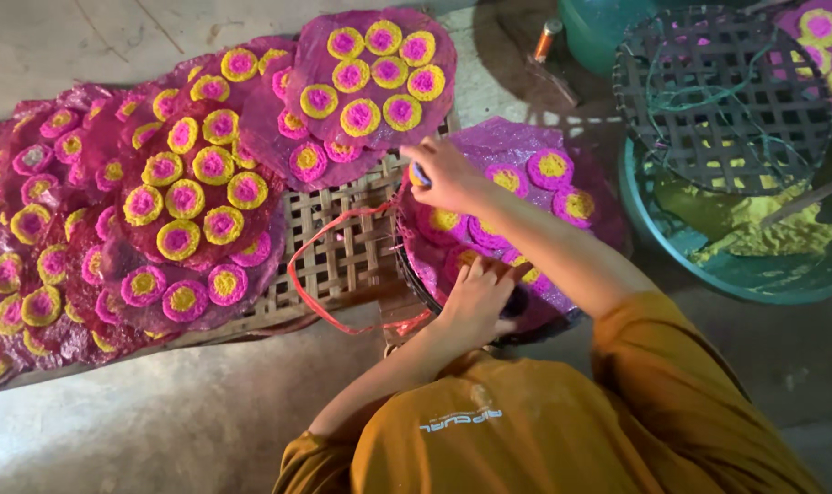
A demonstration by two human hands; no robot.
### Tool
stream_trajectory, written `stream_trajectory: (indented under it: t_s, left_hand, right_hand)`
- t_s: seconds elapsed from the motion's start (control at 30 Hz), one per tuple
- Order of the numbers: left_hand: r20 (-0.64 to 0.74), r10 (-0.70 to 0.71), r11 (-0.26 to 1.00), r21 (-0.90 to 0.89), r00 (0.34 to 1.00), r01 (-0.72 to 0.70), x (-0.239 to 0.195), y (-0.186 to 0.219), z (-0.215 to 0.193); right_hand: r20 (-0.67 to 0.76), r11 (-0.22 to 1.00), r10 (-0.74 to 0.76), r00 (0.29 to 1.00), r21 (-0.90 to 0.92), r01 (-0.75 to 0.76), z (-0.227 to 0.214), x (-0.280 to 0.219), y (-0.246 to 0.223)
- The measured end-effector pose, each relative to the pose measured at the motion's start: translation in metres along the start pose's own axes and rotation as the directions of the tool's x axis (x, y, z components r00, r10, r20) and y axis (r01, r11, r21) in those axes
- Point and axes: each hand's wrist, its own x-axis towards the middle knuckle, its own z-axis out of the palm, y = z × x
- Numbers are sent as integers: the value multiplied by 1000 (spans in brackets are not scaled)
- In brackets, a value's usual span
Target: The person assembles pink and yellow circular decorative items on a woven tray. They place the circles, cover them with a mesh lid, and then use a metal tool to press yellow paste into circular molds on a pink base.
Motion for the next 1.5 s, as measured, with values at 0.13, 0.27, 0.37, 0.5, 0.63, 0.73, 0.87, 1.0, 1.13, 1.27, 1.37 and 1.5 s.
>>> stream_trajectory:
  t_s: [0.13, 0.27, 0.37, 0.5, 0.63, 0.73, 0.87, 1.0, 1.13, 1.27, 1.37, 1.5]
  left_hand:
    - [-117, -204, 840, -531, 972, 112, -2, -6, -19]
    - [-296, -350, 761, -643, 889, 85, 11, -15, -28]
    - [-348, -376, 803, -584, 859, 115, 27, -15, -28]
    - [-438, -428, 785, -614, 791, 85, 43, -10, -38]
    - [-343, -621, 752, -513, 704, 414, 31, -15, -64]
    - [-608, -421, 886, -119, 673, 447, -2, -21, -73]
    - [-648, -469, 830, -91, 600, 550, -38, -27, -59]
    - [-474, -664, 738, -292, 579, 608, -59, -32, -44]
    - [-469, -645, 751, -240, 604, 616, -51, -33, -49]
    - [-515, -578, 775, -106, 633, 623, -31, -40, -65]
    - [-593, -256, 919, 95, 763, 382, -10, -64, -77]
    - [-430, -290, 892, 201, 855, 404, 33, -130, -85]
  right_hand:
    - [97, 931, 32, 995, 360, -65, -72, -60, -5]
    - [269, 951, 30, 963, 290, -111, -104, -106, -22]
    - [127, 963, -46, 991, 269, 10, -83, -120, -20]
    - [77, 935, -102, 992, 347, 70, -36, -115, 45]
    - [-390, 999, -35, 920, 23, 48, 0, -45, 187]
    - [-337, 883, 424, 841, -53, -466, 21, -12, 290]
    - [-199, 822, 562, 803, 21, -570, 25, -1, 344]
    - [-435, 806, 512, 740, -54, -589, -9, -8, 301]
    - [-684, 991, 133, 718, 92, -96, -75, -44, 202]
    - [-610, 979, 45, 791, 186, 87, -111, -130, 98]
    - [-109, 964, 220, 969, 173, -200, -122, -206, 52]
    - [102, 537, 843, 528, -130, -834, -98, -282, 40]
